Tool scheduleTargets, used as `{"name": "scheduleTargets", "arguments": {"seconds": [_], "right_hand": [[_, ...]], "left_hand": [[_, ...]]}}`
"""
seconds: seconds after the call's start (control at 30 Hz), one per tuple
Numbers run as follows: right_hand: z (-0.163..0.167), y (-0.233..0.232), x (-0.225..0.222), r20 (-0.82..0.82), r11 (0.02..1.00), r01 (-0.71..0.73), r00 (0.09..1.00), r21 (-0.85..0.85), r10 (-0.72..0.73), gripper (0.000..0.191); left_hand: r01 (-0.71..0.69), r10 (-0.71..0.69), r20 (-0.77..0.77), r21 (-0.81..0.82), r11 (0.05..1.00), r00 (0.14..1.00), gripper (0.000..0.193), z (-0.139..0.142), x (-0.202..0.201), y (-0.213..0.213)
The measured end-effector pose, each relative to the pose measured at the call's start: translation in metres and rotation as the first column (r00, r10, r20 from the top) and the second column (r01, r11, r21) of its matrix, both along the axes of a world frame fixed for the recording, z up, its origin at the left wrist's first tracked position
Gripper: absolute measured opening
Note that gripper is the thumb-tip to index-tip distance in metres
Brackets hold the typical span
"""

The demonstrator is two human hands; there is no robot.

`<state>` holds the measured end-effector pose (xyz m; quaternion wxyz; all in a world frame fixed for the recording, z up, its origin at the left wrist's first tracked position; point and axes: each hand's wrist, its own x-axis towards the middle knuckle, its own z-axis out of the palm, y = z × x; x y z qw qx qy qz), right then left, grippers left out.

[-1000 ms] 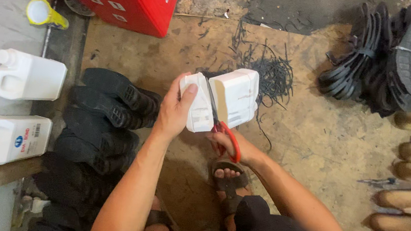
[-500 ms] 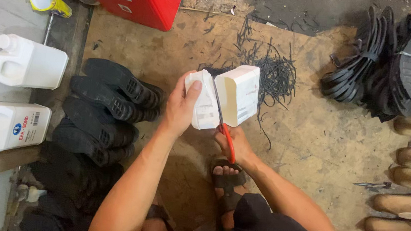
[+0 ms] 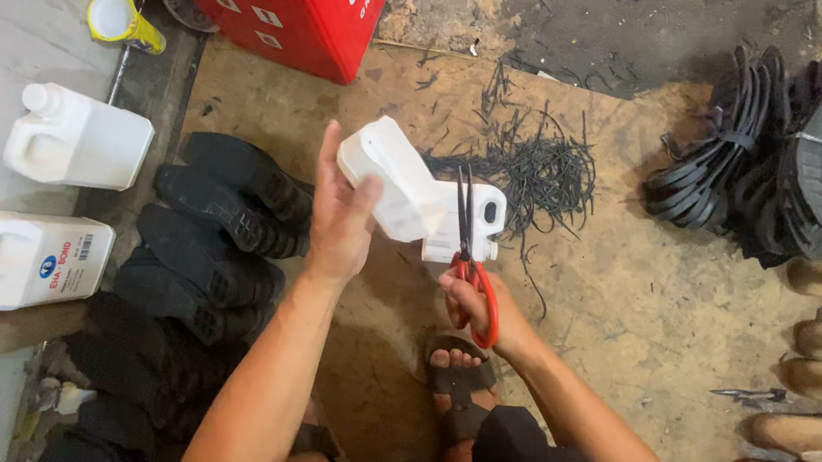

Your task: The person cuts a white plastic container with scissors, pours a yellow liquid into it, and uses a brush to apply the liquid to the soles of several black sandals. The sandals are handled one at a time and placed on a red box during application.

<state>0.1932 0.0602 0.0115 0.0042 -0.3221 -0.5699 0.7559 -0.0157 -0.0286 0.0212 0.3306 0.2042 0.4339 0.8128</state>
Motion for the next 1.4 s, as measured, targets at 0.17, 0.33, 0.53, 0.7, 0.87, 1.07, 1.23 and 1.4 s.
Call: {"name": "scheduleTargets", "arguments": {"seconds": [0.17,0.33,0.53,0.7,0.87,1.07,1.23,1.4], "right_hand": [[0.01,0.005,-0.004,-0.202,0.98,0.135,0.966,-0.143,-0.163,0.044],[0.022,0.022,-0.012,-0.135,0.951,0.275,0.946,-0.141,-0.294,0.034],[0.04,0.039,-0.01,0.075,0.95,0.19,0.974,0.248,-0.214,0.016],[0.044,0.044,-0.016,0.056,0.501,-0.014,0.996,0.865,-0.069,0.025],[0.039,0.043,-0.015,0.106,0.836,0.132,0.969,0.533,-0.221,0.026],[0.034,0.016,0.006,0.341,0.695,-0.189,0.936,0.693,-0.086,0.038],[0.033,0.003,0.015,0.401,0.652,-0.272,0.915,0.708,-0.054,0.039],[0.039,0.012,0.012,0.256,0.451,-0.209,0.965,0.868,-0.047,0.038]], "left_hand": [[0.196,-0.213,-0.085,-0.176,0.965,0.973,0.089,0.011,0.011,-0.007],[0.369,-0.382,-0.073,-0.152,0.917,0.921,0.088,0.022,0.018,-0.012],[0.67,-0.683,0.306,0.163,0.724,0.663,0.093,0.03,0.003,-0.022],[0.766,-0.632,0.498,-0.11,0.633,0.594,0.089,0.009,0.007,-0.018],[0.519,-0.474,0.28,-0.117,0.847,0.835,0.077,-0.002,0.017,-0.013],[0.202,-0.196,0.157,-0.026,0.979,0.968,0.086,0.007,0.004,-0.009],[0.18,-0.179,0.042,-0.04,0.983,0.983,0.082,0.012,0.001,-0.011],[0.248,-0.247,0.024,-0.057,0.967,0.969,0.083,0.017,0.002,-0.014]]}}
